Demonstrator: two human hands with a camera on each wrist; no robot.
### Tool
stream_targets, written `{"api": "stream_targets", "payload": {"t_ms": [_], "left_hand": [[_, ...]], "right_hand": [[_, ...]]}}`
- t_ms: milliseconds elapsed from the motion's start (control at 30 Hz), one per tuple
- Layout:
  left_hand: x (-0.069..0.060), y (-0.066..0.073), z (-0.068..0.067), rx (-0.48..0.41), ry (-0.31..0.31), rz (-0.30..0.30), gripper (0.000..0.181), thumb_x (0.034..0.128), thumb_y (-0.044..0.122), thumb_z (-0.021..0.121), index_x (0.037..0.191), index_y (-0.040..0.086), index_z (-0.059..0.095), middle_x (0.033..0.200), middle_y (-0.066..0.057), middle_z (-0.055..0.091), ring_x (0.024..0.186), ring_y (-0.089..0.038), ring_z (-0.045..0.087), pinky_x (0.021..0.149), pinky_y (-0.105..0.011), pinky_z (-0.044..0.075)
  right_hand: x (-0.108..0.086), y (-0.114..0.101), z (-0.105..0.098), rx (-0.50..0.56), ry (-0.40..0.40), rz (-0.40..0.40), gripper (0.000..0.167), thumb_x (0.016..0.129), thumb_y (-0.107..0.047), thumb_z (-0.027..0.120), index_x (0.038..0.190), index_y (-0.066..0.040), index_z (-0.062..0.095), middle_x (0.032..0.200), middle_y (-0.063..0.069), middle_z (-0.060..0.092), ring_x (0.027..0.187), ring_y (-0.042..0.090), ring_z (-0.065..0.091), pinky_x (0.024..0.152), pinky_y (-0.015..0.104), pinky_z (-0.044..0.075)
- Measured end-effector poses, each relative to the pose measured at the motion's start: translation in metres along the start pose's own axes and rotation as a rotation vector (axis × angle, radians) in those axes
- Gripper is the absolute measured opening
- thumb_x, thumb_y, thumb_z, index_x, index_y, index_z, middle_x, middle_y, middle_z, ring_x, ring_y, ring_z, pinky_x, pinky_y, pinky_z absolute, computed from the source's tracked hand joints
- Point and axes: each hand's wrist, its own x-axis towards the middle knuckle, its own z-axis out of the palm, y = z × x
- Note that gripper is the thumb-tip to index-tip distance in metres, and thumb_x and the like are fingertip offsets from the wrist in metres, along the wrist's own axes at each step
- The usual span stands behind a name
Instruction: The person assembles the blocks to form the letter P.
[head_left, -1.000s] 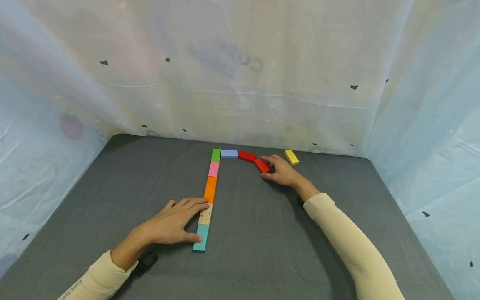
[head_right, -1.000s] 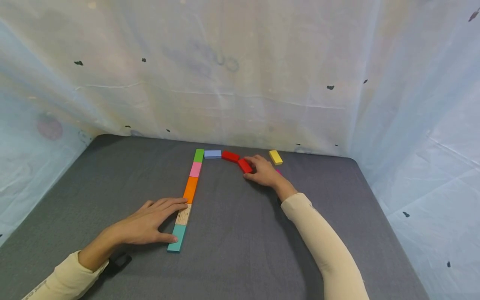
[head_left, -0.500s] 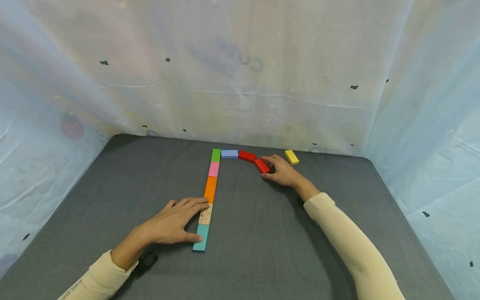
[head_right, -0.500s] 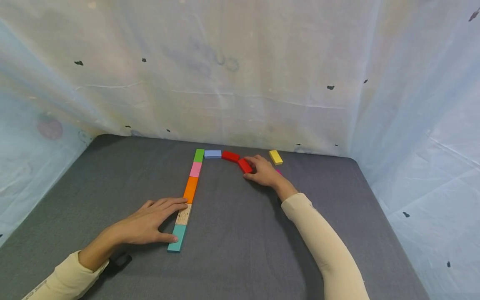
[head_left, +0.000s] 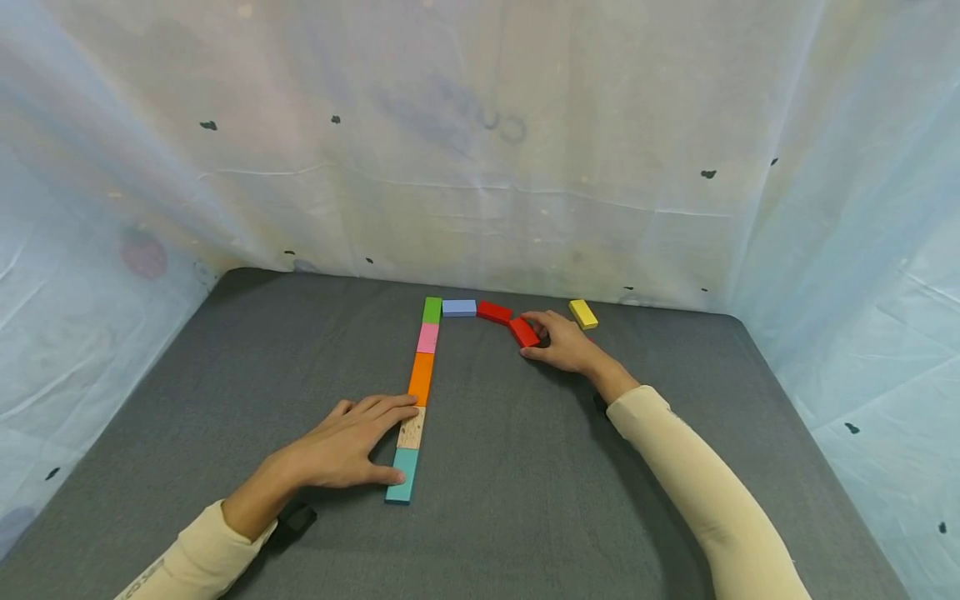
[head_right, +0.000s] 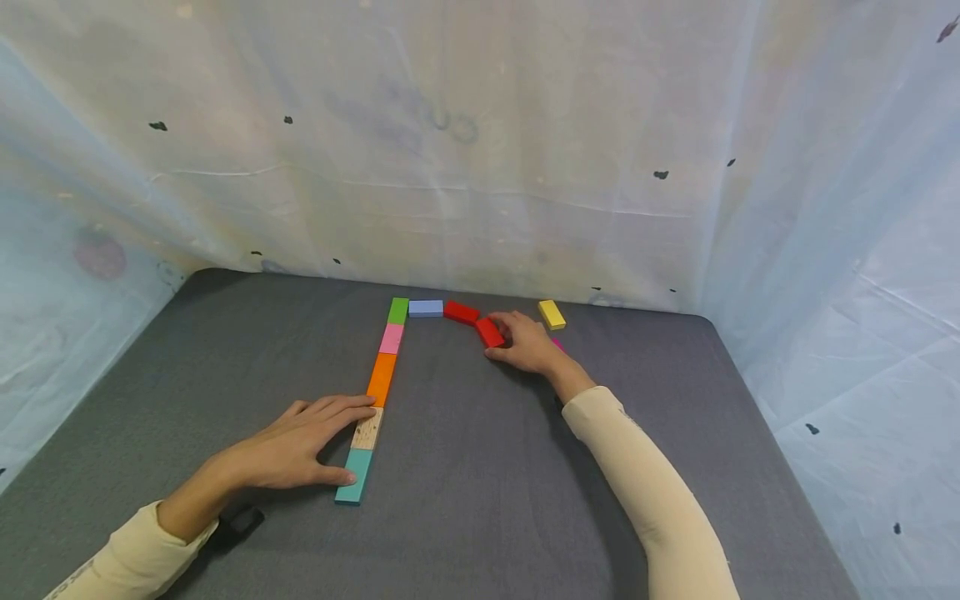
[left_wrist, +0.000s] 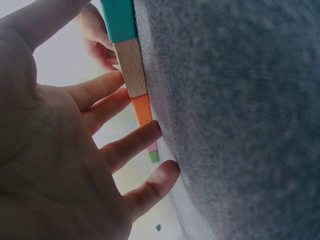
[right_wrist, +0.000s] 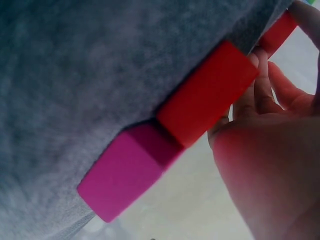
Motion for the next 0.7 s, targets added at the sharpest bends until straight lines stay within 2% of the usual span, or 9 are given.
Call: {"api": "stream_targets", "payload": {"t_ms": [367, 700], "left_hand": [[0.0021, 0.0002, 0.0004, -0.005, -0.015, -0.010, 0.087, 0.0798, 0.057, 0.076, 0.152, 0.024, 0.040, 0.159, 0.002, 0.036, 0.143, -0.025, 0.037, 0.104, -0.058, 0.031], [0.0031, 0.0002, 0.0011, -0.012, -0.012, -0.004, 0.087, 0.0801, 0.056, 0.076, 0.152, 0.023, 0.040, 0.159, 0.002, 0.036, 0.143, -0.025, 0.037, 0.103, -0.058, 0.031]], "right_hand": [[0.0020, 0.0004, 0.0021, -0.010, 0.004, 0.003, 0.071, 0.091, -0.036, 0.072, 0.150, -0.009, 0.042, 0.113, 0.008, 0.059, 0.095, 0.021, 0.055, 0.086, 0.037, 0.045], [0.0010, 0.0015, 0.0013, -0.012, 0.008, 0.015, 0.072, 0.090, -0.037, 0.073, 0.149, -0.009, 0.042, 0.117, 0.010, 0.060, 0.099, 0.022, 0.056, 0.090, 0.041, 0.047]]}}
